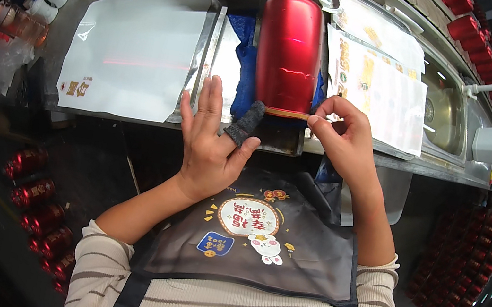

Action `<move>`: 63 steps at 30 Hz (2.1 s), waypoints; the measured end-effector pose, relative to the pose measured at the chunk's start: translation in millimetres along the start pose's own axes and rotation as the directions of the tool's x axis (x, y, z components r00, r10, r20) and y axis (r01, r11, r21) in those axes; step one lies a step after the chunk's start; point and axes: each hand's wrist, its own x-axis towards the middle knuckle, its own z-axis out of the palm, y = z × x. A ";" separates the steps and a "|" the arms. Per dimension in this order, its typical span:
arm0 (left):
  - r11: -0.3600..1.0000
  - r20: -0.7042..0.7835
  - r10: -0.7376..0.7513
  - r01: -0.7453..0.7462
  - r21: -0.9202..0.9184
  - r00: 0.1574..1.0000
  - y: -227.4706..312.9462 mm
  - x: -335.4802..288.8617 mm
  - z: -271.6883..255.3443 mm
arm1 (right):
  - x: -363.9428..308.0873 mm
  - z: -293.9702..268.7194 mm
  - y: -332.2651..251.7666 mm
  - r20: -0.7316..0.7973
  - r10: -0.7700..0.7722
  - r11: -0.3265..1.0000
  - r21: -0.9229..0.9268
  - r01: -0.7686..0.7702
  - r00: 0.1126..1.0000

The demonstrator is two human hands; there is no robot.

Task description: The person applies adhesive labels to red cylindrical bottles at a workstation. They peel labels from sheets, align and smooth them onto the bottle surface, and place finished bottles on a nearby rack. The person also handles label sheets and wipes the bottle surface during the process.

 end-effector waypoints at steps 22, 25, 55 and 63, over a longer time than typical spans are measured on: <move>0.870 0.119 0.410 -0.427 0.245 0.904 30.3 65.5 -12.4 | 2.5 -2.7 6.8 0.056 0.051 0.997 0.054 -0.054 0.997; 0.905 0.028 0.381 -0.379 0.194 0.924 19.5 70.3 0.8 | 1.8 -3.0 10.0 0.071 -0.003 0.998 0.060 -0.002 0.997; 0.899 0.009 0.401 -0.396 0.187 0.916 17.9 69.0 5.2 | 4.3 -9.4 10.9 0.103 0.044 0.998 0.047 -0.049 0.994; 0.971 -0.074 0.131 -0.143 -0.191 0.989 -11.4 40.6 5.8 | 0.5 -6.4 1.9 0.101 0.014 0.998 0.058 -0.020 0.995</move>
